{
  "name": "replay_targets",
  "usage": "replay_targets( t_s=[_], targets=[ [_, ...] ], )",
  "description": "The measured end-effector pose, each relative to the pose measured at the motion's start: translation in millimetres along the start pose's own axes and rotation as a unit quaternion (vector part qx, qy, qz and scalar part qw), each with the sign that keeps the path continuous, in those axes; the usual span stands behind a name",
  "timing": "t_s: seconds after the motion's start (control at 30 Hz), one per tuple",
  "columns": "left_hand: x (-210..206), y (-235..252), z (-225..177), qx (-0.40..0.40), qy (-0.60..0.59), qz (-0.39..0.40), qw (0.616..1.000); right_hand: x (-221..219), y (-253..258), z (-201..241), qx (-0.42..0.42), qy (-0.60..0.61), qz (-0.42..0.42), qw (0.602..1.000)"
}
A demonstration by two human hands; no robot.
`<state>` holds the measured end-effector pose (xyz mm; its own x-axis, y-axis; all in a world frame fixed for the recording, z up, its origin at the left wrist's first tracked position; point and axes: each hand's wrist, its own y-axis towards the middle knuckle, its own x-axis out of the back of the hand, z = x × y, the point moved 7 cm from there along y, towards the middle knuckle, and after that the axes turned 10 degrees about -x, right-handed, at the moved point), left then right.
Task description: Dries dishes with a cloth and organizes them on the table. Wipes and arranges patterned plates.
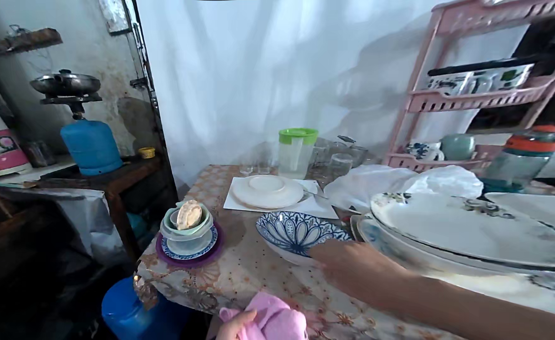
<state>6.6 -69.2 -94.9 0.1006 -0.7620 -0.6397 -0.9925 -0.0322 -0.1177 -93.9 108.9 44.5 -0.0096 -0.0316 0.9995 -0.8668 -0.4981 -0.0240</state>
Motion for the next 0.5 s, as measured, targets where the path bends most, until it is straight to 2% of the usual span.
replay_targets(
  t_s=[0.17, 0.23, 0.3, 0.4, 0.43, 0.5],
  targets=[
    [-54, 15, -10, -0.003, -0.076, 0.045, 0.996, 2, -33, 11, 0.1, -0.023, -0.138, 0.985],
    [-70, 26, -8, 0.0, -0.109, 0.064, 0.992, 1, -38, 11, 0.129, -0.032, -0.157, 0.979],
    [-81, 36, -3, 0.005, -0.126, 0.058, 0.99, 1, -36, 9, 0.154, -0.02, -0.134, 0.979],
    [-97, 47, 2, 0.005, -0.137, 0.022, 0.99, 3, -34, 10, 0.128, -0.001, 0.002, 0.992],
    [-102, 49, 3, 0.007, -0.144, 0.008, 0.99, 4, -35, 10, 0.124, -0.005, 0.012, 0.992],
    [-106, 49, 7, 0.002, -0.149, -0.013, 0.989, 7, -40, 7, 0.148, -0.022, -0.031, 0.988]
  ],
)
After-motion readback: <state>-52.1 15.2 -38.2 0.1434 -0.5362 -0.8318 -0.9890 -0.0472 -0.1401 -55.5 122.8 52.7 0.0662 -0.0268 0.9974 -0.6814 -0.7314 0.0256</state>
